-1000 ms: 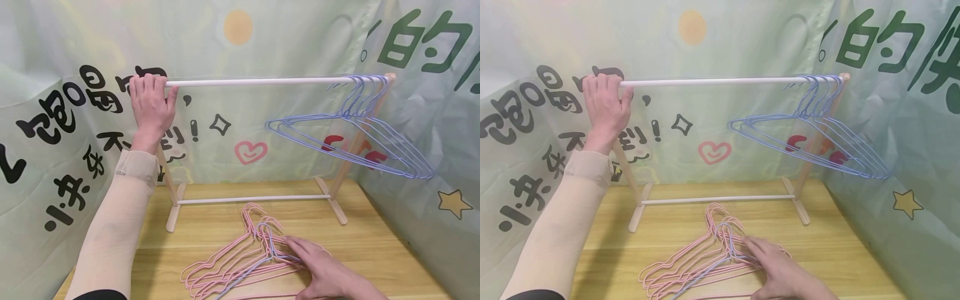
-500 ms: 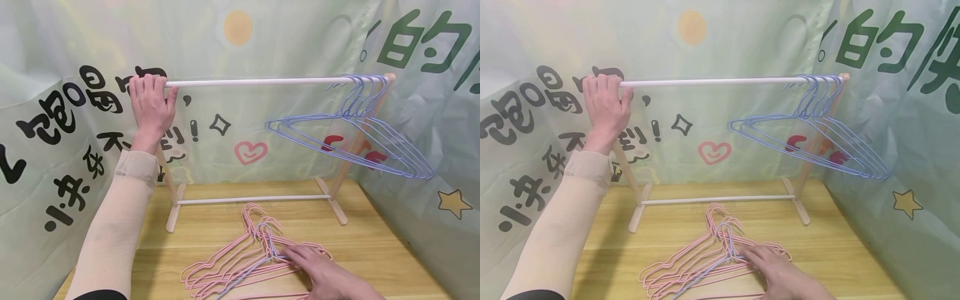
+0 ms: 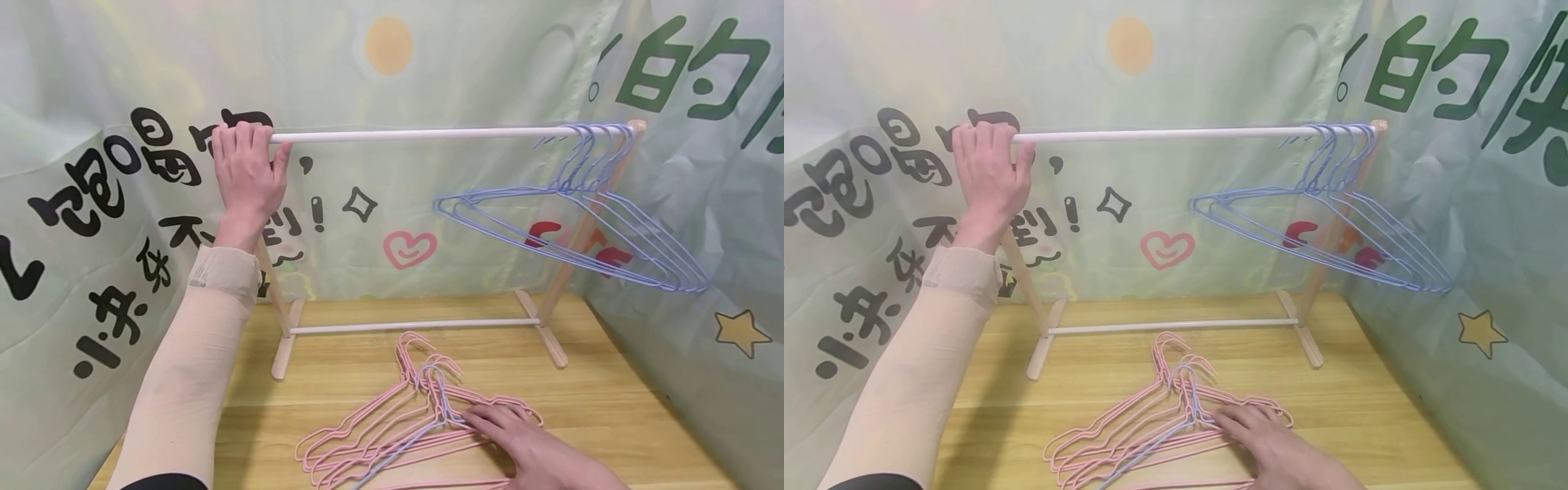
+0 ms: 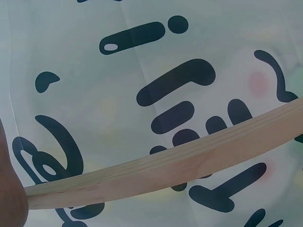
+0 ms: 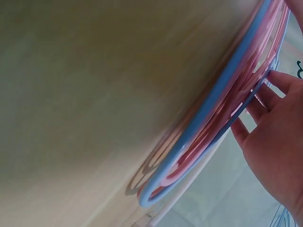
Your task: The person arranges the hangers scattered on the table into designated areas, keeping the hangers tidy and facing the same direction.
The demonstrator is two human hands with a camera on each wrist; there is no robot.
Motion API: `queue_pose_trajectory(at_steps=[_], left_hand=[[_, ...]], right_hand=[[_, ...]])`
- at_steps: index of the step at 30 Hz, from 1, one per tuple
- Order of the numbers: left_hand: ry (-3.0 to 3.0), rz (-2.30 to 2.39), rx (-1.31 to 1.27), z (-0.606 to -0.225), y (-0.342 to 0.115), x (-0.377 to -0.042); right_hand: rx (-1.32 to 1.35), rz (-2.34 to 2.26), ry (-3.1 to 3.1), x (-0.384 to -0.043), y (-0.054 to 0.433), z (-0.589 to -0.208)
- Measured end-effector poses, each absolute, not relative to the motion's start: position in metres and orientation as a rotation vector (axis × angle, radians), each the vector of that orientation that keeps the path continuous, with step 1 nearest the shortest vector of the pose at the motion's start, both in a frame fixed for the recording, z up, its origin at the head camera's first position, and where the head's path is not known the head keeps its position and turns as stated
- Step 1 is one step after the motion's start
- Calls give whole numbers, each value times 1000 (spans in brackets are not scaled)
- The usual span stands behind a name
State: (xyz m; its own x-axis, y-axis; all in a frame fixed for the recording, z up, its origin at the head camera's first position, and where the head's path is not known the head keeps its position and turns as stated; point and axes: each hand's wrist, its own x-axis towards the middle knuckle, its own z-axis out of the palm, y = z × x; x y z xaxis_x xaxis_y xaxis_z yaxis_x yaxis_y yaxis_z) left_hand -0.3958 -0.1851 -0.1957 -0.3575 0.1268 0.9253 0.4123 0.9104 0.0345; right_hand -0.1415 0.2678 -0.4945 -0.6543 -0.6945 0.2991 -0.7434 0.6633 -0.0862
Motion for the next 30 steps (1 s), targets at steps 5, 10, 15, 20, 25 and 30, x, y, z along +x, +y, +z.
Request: queue_pose_trajectory(at_steps=[5,10,15,20,25,30], left_hand=[[-1929,-318,-393,-197,-185,-397],[-1908,-318,-394,-197,-185,-399],[-1910,-315,-394,-197,-185,-399],[-1916,-320,-395,-197,-186,-398],[-1914,-320,-396,-197,-186,-398],[-1919,-318,-390,-197,-185,-399]], right_hand=[[1207,292,-2597,-141,274,-498],[1228,285,-2561,-139,277,-500],[1219,276,-2560,-138,277,-501],[1210,302,-2586,-139,277,-499],[1193,333,-2622,-138,277,-496],[1150,354,-2620,-136,276,-494]])
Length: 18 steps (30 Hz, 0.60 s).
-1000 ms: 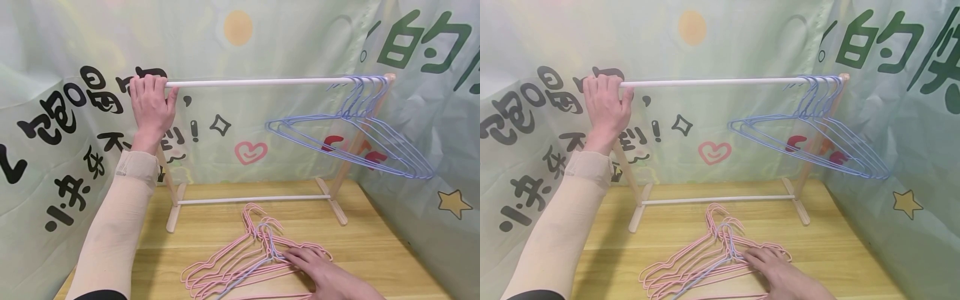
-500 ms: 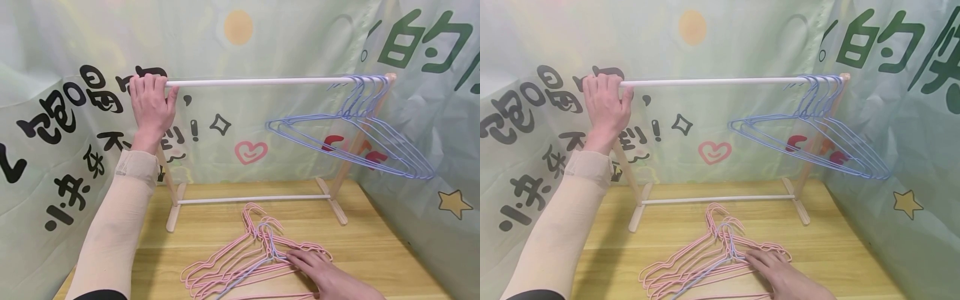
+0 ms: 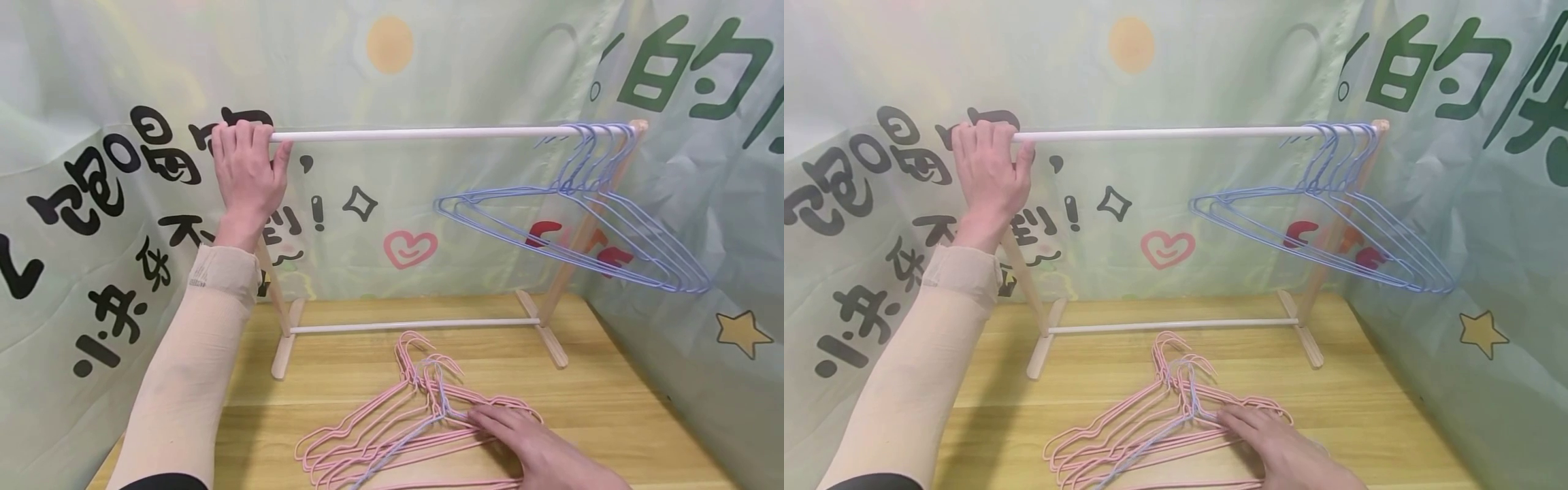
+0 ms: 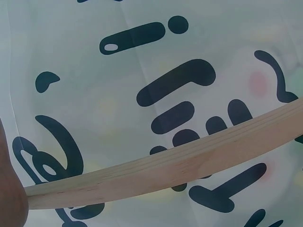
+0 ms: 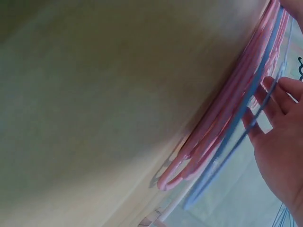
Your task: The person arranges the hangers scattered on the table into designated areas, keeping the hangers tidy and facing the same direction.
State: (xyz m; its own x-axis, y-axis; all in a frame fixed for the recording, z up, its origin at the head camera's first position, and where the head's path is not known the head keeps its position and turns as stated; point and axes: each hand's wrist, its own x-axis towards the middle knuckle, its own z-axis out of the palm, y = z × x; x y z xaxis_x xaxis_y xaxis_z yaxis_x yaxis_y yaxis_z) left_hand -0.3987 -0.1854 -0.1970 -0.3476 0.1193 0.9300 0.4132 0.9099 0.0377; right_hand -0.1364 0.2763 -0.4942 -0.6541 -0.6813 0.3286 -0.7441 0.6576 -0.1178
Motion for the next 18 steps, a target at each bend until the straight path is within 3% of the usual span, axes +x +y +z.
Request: queue_pose_trajectory(at_steps=[18], left_hand=[[-1918,-318,-394,-197,-186,-398]], right_hand=[[1044,470,-2634,-137,271,-475]])
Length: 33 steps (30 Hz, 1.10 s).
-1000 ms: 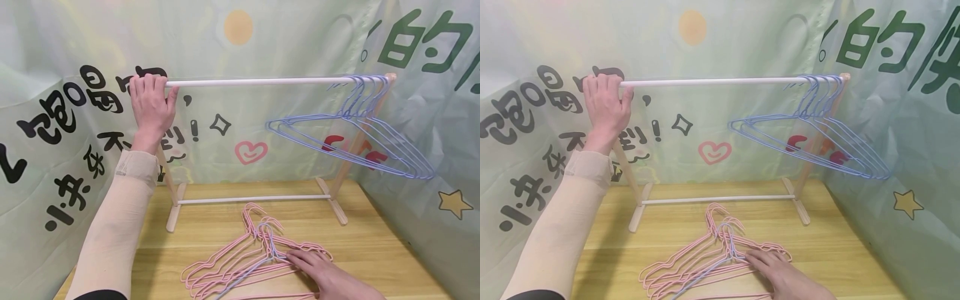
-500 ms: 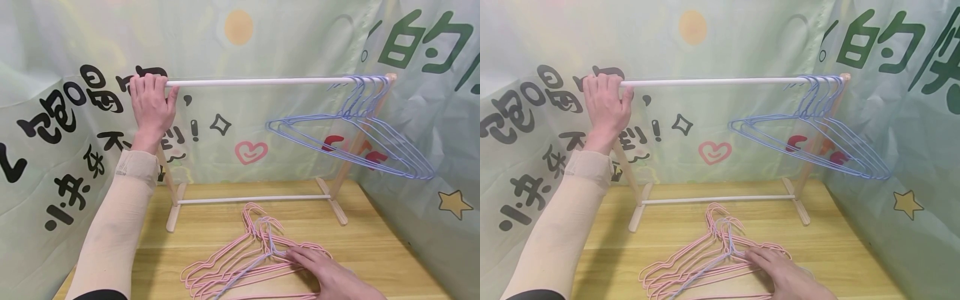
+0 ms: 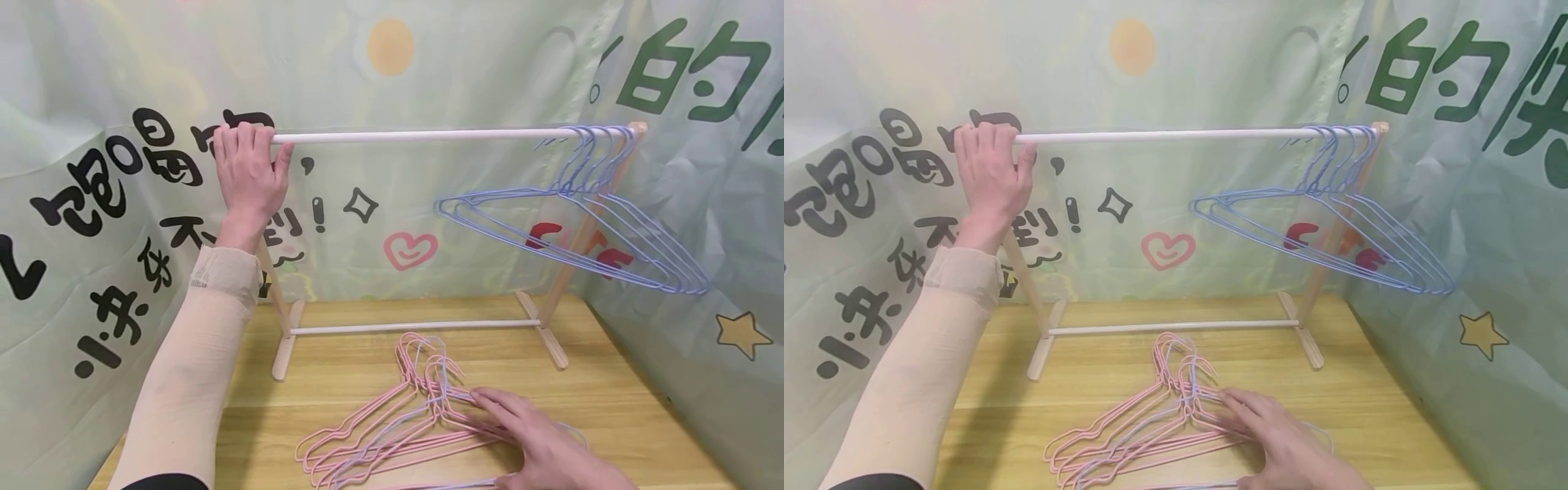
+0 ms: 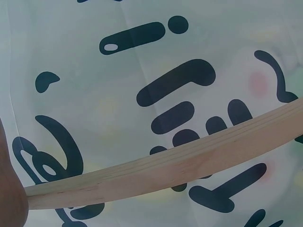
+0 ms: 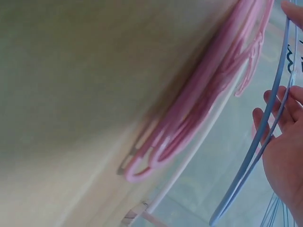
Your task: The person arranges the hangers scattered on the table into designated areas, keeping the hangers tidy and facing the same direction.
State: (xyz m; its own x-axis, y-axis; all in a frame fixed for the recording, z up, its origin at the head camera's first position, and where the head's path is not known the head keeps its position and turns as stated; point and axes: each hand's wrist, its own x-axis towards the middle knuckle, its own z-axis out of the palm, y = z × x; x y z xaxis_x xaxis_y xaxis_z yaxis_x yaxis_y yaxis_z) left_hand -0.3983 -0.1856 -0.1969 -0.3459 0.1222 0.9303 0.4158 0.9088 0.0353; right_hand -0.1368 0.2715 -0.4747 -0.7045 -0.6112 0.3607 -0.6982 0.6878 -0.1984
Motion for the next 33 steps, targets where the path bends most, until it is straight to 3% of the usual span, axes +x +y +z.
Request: queue_pose_trajectory(at_steps=[33], left_hand=[[-1943,-335,-374,-196,-184,-396]], right_hand=[[884,455,-2117,-180,270,-424]])
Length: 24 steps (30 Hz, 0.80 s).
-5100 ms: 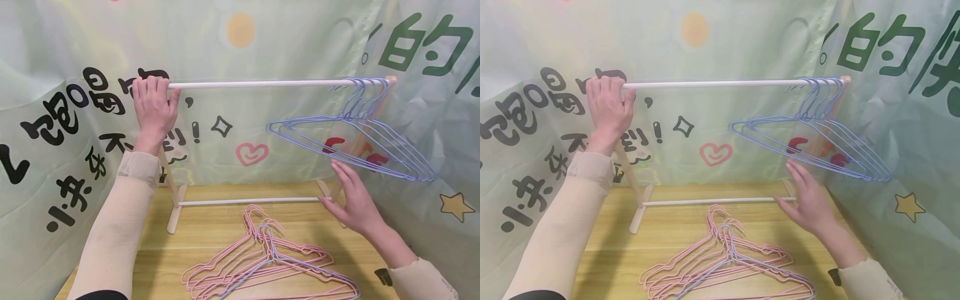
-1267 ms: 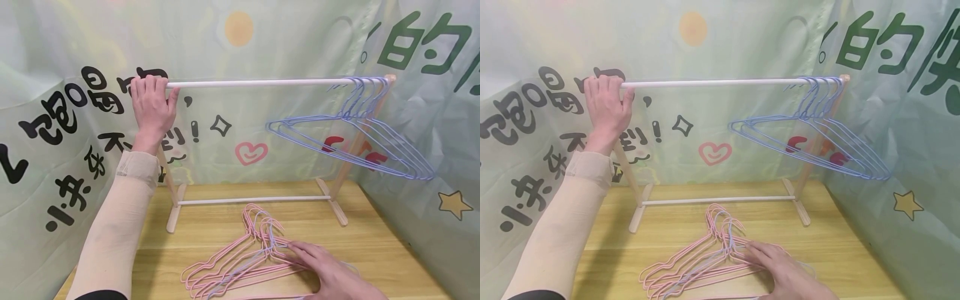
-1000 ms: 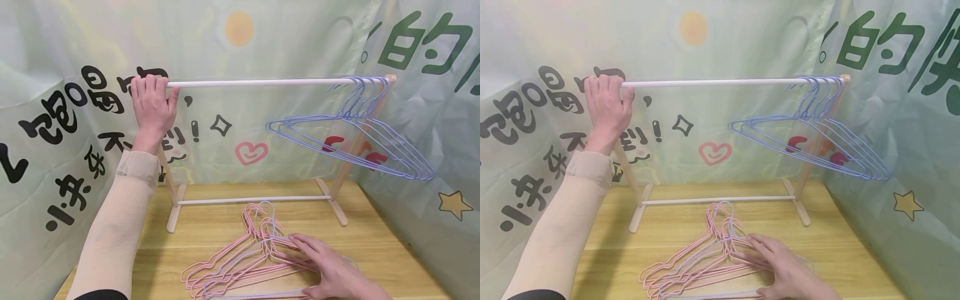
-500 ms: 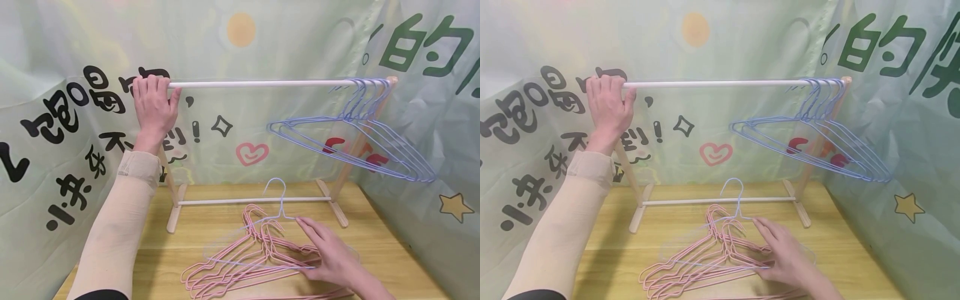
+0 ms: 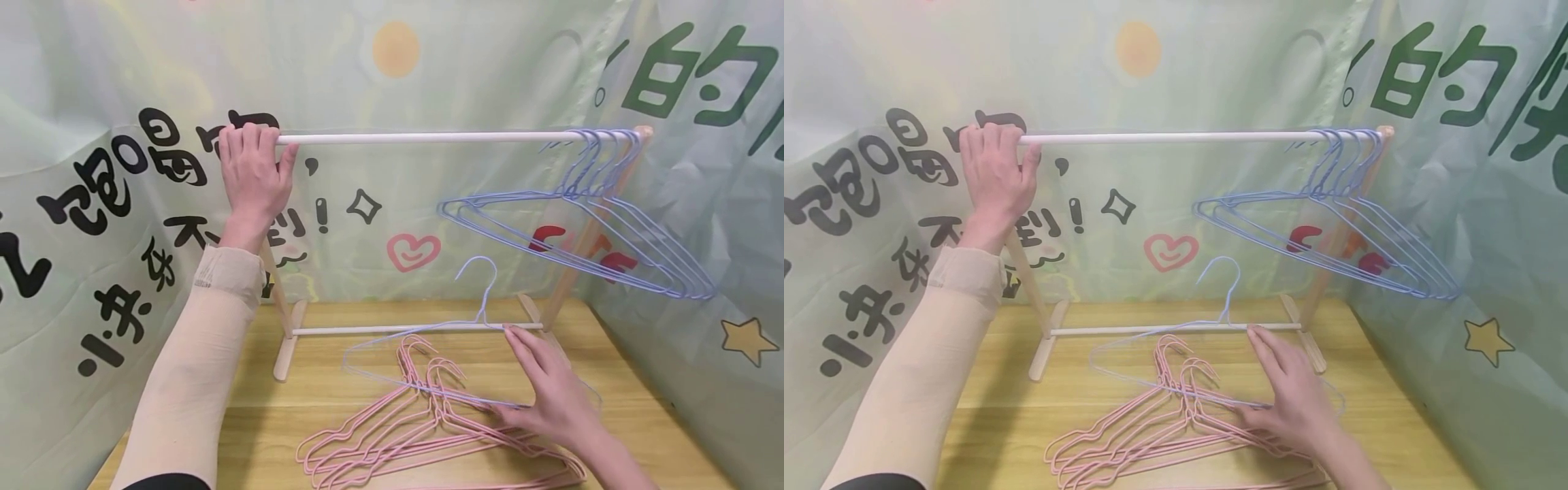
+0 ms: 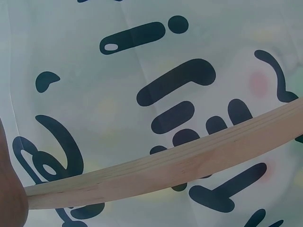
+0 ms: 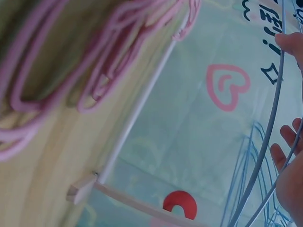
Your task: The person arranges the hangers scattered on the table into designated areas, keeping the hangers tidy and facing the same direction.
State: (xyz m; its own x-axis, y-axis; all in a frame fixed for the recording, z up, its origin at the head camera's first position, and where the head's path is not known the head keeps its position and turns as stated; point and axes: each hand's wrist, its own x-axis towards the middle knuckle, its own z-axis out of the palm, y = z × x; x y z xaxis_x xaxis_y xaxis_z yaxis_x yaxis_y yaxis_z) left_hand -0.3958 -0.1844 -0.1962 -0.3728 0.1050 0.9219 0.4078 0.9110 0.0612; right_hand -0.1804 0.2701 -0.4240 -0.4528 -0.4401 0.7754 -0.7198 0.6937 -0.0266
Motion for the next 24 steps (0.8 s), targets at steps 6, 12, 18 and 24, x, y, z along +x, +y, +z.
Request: queue_pose_trajectory(at_steps=[6,12,18,24], left_hand=[[-1931,-337,-379,-197,-184,-396],[-1933,-335,-380,-197,-184,-397],[-1938,-336,-372,-197,-185,-396],[-1945,-336,-373,-197,-185,-396]], right_hand=[[835,401,-2024,-187,275,-409],[810,350,-1966,-193,285,-385],[769,296,-1933,-198,299,-355],[718,259,-1933,-202,311,-323]])
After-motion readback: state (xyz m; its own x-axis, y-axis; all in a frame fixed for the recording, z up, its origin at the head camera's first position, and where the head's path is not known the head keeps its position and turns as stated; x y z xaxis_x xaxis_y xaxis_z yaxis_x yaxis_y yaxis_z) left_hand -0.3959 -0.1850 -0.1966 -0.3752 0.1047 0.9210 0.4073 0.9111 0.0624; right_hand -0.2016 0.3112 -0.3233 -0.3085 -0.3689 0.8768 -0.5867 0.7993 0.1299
